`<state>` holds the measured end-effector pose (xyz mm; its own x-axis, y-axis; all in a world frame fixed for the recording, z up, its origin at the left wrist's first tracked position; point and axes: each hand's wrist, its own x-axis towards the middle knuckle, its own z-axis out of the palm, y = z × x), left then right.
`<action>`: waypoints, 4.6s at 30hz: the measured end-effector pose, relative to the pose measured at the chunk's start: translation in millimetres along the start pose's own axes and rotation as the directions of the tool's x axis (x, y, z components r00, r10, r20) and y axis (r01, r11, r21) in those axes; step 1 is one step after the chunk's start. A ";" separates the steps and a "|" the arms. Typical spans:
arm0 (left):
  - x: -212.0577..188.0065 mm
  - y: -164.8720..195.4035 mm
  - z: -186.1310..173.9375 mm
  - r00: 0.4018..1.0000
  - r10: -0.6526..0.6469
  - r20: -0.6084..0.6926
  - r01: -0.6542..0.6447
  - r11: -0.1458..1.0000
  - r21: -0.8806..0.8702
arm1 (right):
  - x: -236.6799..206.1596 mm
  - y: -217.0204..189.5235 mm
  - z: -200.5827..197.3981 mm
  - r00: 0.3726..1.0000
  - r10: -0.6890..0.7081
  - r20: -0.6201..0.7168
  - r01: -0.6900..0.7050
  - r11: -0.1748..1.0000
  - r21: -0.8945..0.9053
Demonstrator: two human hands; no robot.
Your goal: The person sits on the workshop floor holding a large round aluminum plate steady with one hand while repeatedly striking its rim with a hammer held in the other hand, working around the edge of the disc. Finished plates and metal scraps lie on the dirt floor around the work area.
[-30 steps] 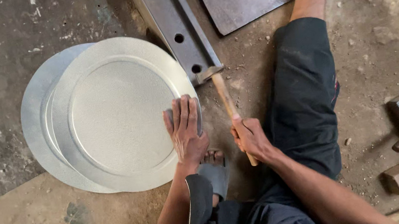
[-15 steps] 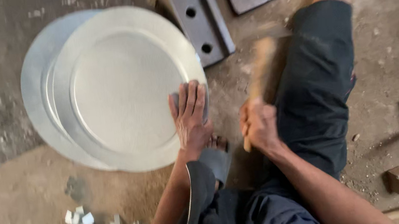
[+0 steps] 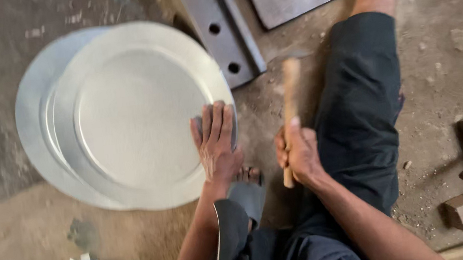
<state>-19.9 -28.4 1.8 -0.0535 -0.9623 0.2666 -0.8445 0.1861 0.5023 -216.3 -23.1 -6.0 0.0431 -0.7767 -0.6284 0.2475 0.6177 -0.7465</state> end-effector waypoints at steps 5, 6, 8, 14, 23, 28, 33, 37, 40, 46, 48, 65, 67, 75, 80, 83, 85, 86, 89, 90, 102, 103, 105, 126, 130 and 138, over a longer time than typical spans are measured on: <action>-2.2 -1.3 -4.0 1.000 0.014 0.021 -0.014 1.000 0.002 | -1.1 -3.0 3.0 0.994 -0.061 0.086 0.100 0.812 -0.576; -3.5 -1.7 -4.0 0.999 0.036 0.006 -0.036 0.999 0.012 | -4.6 -4.5 3.5 0.973 -0.219 0.071 0.224 0.830 -0.511; -5.8 -3.0 -2.3 0.998 0.060 -0.013 -0.059 0.998 0.030 | -12.8 -8.5 4.7 0.870 -0.491 0.049 0.468 0.791 -0.394; -15.7 -6.7 4.4 0.998 0.058 -0.002 -0.058 0.995 0.080 | -8.3 -24.1 5.3 0.596 -0.700 0.394 0.698 0.209 -0.685; -14.5 -8.1 -1.0 0.998 0.051 0.026 -0.053 0.997 0.060 | 6.8 4.9 -2.4 0.742 -0.537 0.401 0.613 0.302 -0.730; -10.1 -3.1 -6.0 0.998 0.037 0.041 -0.039 0.998 0.055 | 14.4 7.5 -6.9 0.997 -0.046 -0.057 0.056 0.982 0.181; -10.4 -3.5 -7.2 0.996 0.071 0.062 -0.073 0.997 0.037 | 7.4 4.3 -6.9 0.994 0.098 0.043 -0.086 0.971 -0.225; -15.6 -7.7 -7.4 0.995 0.072 0.066 -0.075 0.997 0.034 | 0.7 7.2 -6.6 0.999 -0.032 0.024 0.027 0.981 0.193; -18.4 -10.2 -6.7 0.991 0.040 0.129 -0.047 0.998 0.051 | 0.5 13.1 -5.6 0.993 0.097 0.064 -0.086 0.984 -0.154; -21.1 -9.8 -3.5 0.993 0.065 0.102 -0.078 0.988 0.132 | 9.9 14.7 -7.9 0.996 -0.092 0.019 0.094 0.957 -0.274; -21.5 -8.7 -3.9 0.995 0.063 0.079 -0.072 0.990 0.124 | 10.9 13.6 -8.3 0.995 -0.100 0.020 0.099 0.895 -0.434; 2.7 2.3 15.8 0.999 -0.010 -0.031 0.014 0.991 0.132 | -37.0 -46.5 20.2 0.789 -0.611 0.070 0.542 0.638 -0.546; 2.3 1.4 17.1 0.999 0.018 -0.047 -0.013 0.995 0.097 | -27.2 -46.9 21.5 0.661 -0.696 0.279 0.639 0.329 -0.695; 0.2 3.5 12.3 1.000 -0.028 -0.001 0.028 0.996 0.089 | -16.4 -14.8 5.8 0.822 -0.563 0.089 0.529 0.696 -0.486; 3.9 4.9 14.1 0.994 0.053 -0.099 -0.040 0.992 0.123 | 7.3 0.0 2.3 0.996 -0.087 -0.036 0.071 0.946 -0.317; 3.0 4.5 16.3 0.999 -0.014 -0.050 0.019 0.993 0.116 | 8.4 9.2 -4.2 0.943 -0.328 -0.057 0.325 0.944 -0.053; 0.7 3.2 16.6 0.999 -0.033 0.004 0.032 0.994 0.103 | 8.9 13.9 -5.8 0.841 -0.511 0.179 0.532 0.720 -0.445; 0.1 2.7 16.8 1.000 -0.014 -0.019 0.016 0.993 0.117 | 10.4 14.3 -6.5 0.758 -0.577 0.304 0.627 0.513 -0.587; -0.9 0.9 17.0 0.997 0.045 -0.065 -0.036 0.990 0.135 | 10.6 15.4 -6.8 0.974 0.224 -0.005 -0.224 0.968 -0.112; 0.0 0.9 17.9 0.997 0.039 -0.066 -0.030 0.991 0.129 | 11.0 14.4 -7.5 0.994 0.111 -0.001 -0.111 0.994 -0.008; -8.0 1.4 11.2 1.000 0.005 0.012 -0.006 0.991 0.137 | 2.1 15.0 0.4 0.998 -0.008 0.057 0.013 0.996 -0.084; -8.2 1.1 12.0 1.000 0.027 0.011 -0.028 0.990 0.138 | 5.0 14.9 1.3 0.997 0.063 0.055 -0.045 0.959 -0.281; -9.3 0.2 12.5 0.998 0.063 -0.021 -0.059 0.986 0.153 | 9.7 14.3 1.4 0.995 0.099 0.025 -0.085 0.936 -0.341; -15.6 -4.7 5.1 0.995 0.092 0.035 -0.095 0.991 0.098 | 14.8 -19.7 -0.3 0.998 0.006 0.060 0.010 0.962 -0.272; -16.6 -6.4 6.1 0.995 0.086 0.053 -0.091 0.991 0.100 | 22.4 -20.8 1.4 0.993 0.011 0.114 0.035 0.918 -0.395; -17.0 -7.0 8.1 0.996 0.078 0.042 -0.083 0.986 0.147 | 34.2 -23.0 6.0 0.996 -0.007 0.086 0.028 0.970 -0.243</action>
<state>-17.4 -15.0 -12.9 -0.1411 -0.9524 0.2702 -0.9061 0.2342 0.3524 -214.7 -64.6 -9.1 0.1248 -0.7888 -0.6019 0.0061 0.6072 -0.7945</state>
